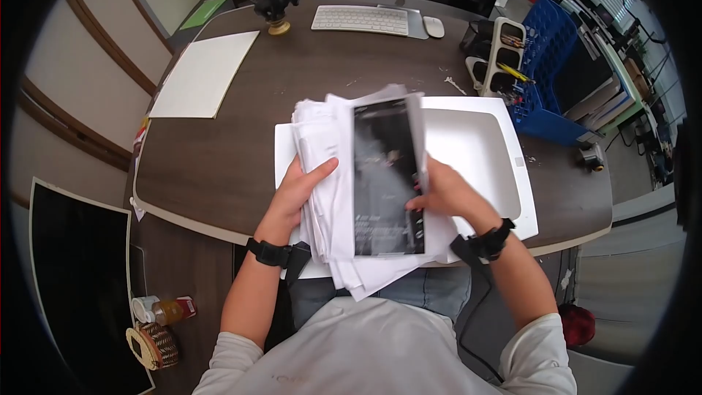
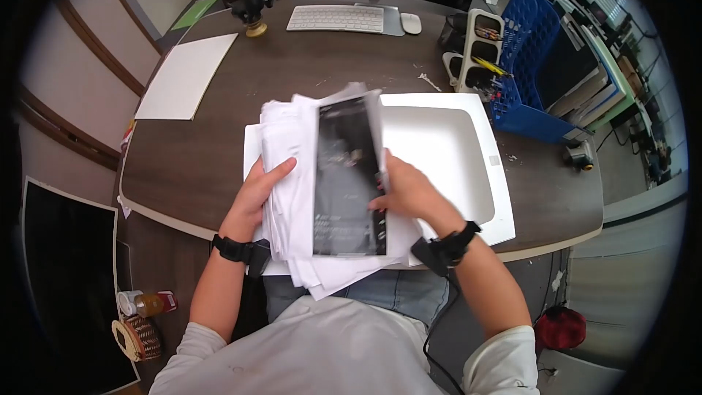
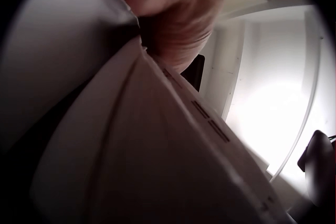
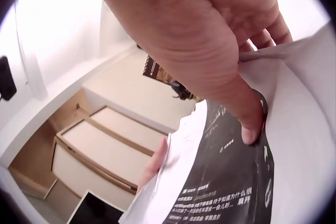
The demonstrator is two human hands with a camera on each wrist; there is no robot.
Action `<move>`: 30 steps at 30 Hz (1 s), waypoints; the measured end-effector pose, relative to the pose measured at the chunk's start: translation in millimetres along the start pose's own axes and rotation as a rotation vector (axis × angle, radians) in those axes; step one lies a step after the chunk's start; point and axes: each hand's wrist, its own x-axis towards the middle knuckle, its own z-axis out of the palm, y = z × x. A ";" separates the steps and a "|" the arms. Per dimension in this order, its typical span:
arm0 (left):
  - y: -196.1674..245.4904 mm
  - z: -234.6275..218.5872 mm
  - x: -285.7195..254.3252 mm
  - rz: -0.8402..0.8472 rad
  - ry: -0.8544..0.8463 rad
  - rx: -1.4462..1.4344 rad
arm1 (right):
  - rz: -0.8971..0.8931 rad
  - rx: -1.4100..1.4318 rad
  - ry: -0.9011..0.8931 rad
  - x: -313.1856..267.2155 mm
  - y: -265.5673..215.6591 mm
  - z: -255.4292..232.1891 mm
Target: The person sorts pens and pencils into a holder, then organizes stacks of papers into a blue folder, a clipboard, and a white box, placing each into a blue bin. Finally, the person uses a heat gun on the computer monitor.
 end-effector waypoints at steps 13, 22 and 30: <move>62.6 17.1 -40.7 0.563 -0.068 0.225 | -0.160 1.060 0.101 -6.1 -41.2 -40.4; 116.1 65.1 -38.4 1.121 -0.138 0.793 | -0.357 0.757 0.761 -43.9 -75.7 -80.9; 86.2 78.2 -25.8 0.964 0.038 0.418 | -0.490 1.232 0.600 -34.4 -25.5 -45.9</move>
